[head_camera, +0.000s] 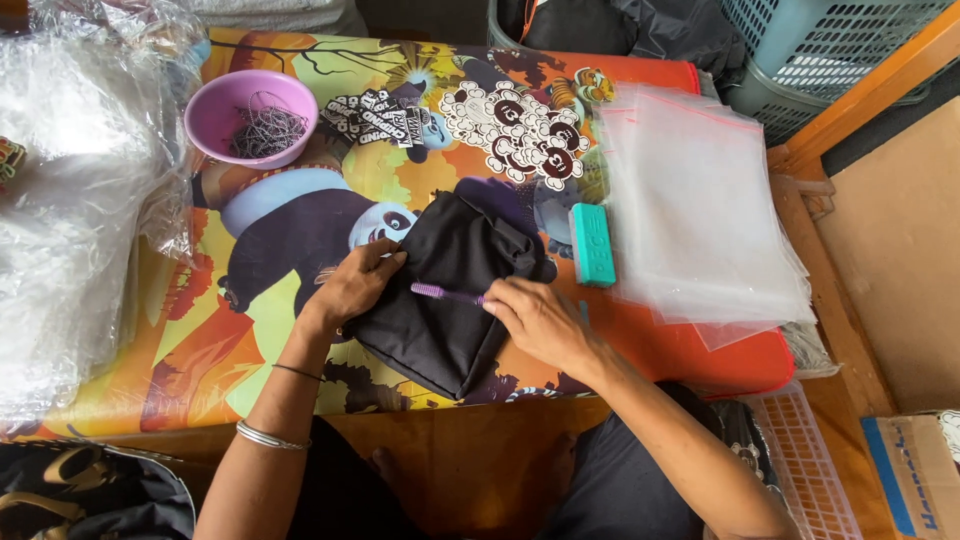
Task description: The person cleans a black pouch with a purple toothbrush and a green eraser. They then attach a cartoon bear keychain to the pouch zipper and continue to clean the pouch surface with the toothbrush and eraser.
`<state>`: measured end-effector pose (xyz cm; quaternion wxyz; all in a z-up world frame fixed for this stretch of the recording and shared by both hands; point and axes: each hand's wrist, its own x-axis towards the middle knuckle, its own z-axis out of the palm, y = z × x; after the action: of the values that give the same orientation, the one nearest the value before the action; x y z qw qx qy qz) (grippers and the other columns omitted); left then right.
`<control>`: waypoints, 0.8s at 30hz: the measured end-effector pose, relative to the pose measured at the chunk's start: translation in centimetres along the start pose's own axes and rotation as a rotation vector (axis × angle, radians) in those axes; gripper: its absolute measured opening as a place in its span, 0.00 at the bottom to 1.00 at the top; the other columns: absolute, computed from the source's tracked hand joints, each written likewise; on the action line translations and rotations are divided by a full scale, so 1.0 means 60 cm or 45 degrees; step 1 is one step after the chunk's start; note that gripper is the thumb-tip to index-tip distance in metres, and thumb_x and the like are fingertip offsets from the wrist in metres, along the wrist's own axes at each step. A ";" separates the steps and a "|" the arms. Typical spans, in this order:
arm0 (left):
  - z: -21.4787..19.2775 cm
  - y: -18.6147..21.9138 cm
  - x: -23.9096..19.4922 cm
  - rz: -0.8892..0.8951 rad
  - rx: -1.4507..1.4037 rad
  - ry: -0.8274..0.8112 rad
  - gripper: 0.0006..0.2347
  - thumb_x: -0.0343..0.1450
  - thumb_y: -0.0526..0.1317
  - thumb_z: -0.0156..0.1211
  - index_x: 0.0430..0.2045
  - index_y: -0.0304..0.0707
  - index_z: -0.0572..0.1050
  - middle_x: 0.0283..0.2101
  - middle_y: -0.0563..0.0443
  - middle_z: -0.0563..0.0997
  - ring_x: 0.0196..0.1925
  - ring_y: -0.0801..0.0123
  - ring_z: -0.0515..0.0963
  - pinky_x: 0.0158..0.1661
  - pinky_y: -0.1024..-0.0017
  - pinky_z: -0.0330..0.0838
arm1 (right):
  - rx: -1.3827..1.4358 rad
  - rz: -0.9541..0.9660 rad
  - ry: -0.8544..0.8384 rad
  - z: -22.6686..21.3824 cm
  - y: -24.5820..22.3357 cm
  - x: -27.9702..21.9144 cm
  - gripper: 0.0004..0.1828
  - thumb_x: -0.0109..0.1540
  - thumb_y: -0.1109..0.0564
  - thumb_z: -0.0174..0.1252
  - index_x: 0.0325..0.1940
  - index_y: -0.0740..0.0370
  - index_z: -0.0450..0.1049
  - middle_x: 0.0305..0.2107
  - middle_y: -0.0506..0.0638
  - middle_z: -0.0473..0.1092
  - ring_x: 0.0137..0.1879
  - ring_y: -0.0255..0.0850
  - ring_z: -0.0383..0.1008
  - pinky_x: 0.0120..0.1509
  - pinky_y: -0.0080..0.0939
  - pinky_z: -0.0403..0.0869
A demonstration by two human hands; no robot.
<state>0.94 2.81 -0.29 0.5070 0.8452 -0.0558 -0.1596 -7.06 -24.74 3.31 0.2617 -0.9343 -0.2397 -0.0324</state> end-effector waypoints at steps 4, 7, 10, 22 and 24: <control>0.004 -0.021 0.011 0.032 0.035 0.022 0.13 0.77 0.45 0.51 0.46 0.38 0.77 0.31 0.30 0.80 0.41 0.45 0.82 0.47 0.50 0.73 | -0.457 0.118 0.173 -0.023 0.067 -0.011 0.05 0.68 0.55 0.52 0.43 0.52 0.74 0.32 0.50 0.73 0.39 0.50 0.81 0.39 0.49 0.80; 0.001 -0.025 0.025 0.015 0.040 0.004 0.14 0.77 0.49 0.51 0.46 0.41 0.78 0.34 0.32 0.80 0.45 0.46 0.82 0.49 0.51 0.72 | -0.666 0.333 0.321 -0.060 0.085 -0.009 0.07 0.71 0.53 0.49 0.44 0.57 0.70 0.33 0.54 0.71 0.36 0.55 0.80 0.40 0.52 0.78; 0.003 -0.029 0.020 -0.019 0.011 -0.001 0.16 0.78 0.50 0.49 0.47 0.39 0.78 0.40 0.30 0.81 0.51 0.42 0.80 0.53 0.50 0.70 | -0.211 0.163 0.228 -0.041 0.052 -0.010 0.06 0.70 0.49 0.50 0.47 0.48 0.72 0.34 0.49 0.73 0.44 0.53 0.80 0.42 0.50 0.79; -0.010 -0.013 -0.006 -0.195 -0.170 0.104 0.23 0.71 0.50 0.59 0.61 0.45 0.74 0.66 0.44 0.73 0.72 0.54 0.65 0.70 0.61 0.58 | -0.209 -0.051 -0.004 0.018 -0.001 0.045 0.07 0.69 0.51 0.46 0.44 0.51 0.70 0.33 0.54 0.73 0.42 0.57 0.79 0.39 0.53 0.77; -0.001 -0.042 0.015 -0.242 -0.255 0.104 0.25 0.68 0.55 0.64 0.60 0.49 0.75 0.65 0.45 0.74 0.71 0.55 0.67 0.69 0.63 0.59 | 0.050 -0.110 -0.209 0.013 -0.043 0.021 0.09 0.70 0.53 0.48 0.40 0.55 0.72 0.31 0.56 0.73 0.38 0.59 0.79 0.36 0.52 0.78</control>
<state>1.64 3.82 -2.66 0.5732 0.7977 0.0615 -0.1770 -7.16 -21.88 4.07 0.2579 -0.9172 -0.3012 0.0378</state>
